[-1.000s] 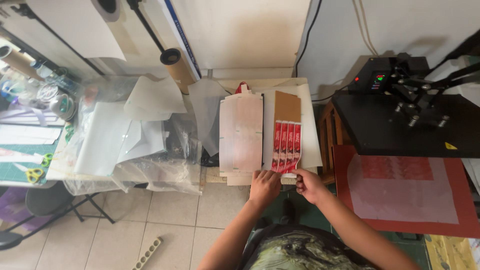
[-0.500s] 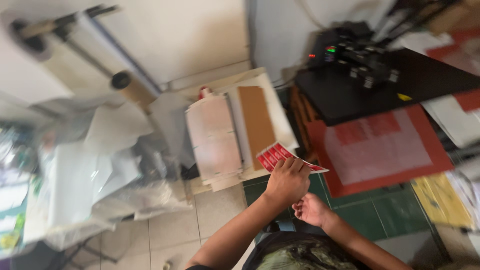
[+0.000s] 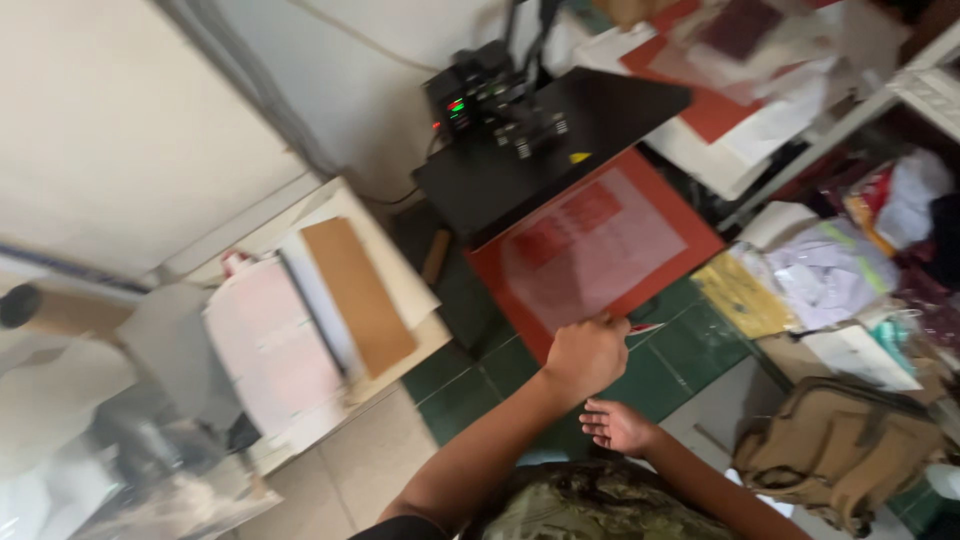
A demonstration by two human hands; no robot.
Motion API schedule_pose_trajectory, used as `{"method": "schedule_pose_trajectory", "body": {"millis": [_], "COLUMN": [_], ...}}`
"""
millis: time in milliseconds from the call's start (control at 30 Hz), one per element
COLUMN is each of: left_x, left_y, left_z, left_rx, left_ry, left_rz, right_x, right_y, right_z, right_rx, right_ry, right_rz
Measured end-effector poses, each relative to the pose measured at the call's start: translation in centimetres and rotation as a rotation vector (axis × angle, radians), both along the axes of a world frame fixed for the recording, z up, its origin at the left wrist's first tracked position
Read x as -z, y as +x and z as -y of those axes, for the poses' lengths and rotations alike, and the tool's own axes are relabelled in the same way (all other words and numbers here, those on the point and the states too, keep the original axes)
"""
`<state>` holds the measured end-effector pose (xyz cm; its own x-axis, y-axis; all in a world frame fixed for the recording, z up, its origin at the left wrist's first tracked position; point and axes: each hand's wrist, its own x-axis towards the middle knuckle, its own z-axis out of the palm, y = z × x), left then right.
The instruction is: The person operates a heat press machine to laminate or transfer designs onto rectangular paper sheets. They place a sheet on the press, lower the heated platen, wait, then lift it and remove the sheet. This cycle repeats several times with different sheets.
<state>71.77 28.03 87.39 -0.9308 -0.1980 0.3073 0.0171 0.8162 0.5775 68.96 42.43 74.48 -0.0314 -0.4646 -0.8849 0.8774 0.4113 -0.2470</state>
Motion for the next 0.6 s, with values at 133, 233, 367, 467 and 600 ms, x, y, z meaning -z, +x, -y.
{"method": "schedule_pose_trajectory", "body": {"millis": [133, 233, 367, 467, 600], "left_x": [-0.4, -1.4, -2.2, -1.0, 4.8], "left_y": [-7.7, -11.1, -12.6, -13.2, -12.6], "left_z": [-4.8, -5.4, -2.8, -0.1, 2.4], "left_rx": [-0.058, -0.066, -0.244, -0.366, -0.581], "left_ry": [0.209, 0.436, 0.783, 1.068, 1.247], "left_rz": [-0.07, -0.217, -0.177, -0.176, -0.077], "right_x": [0.5, 0.4, -2.3, -3.9, -2.7], "right_y": [-6.7, -12.6, -21.8, -26.8, -32.2], "right_z": [-7.5, -12.4, -14.9, -14.8, -13.3], "right_rx": [0.226, 0.446, 0.781, 0.627, 0.57], "right_ry": [-0.156, -0.839, -0.249, -0.558, -0.606], "right_rz": [0.042, -0.127, -0.264, -0.376, -0.304]}}
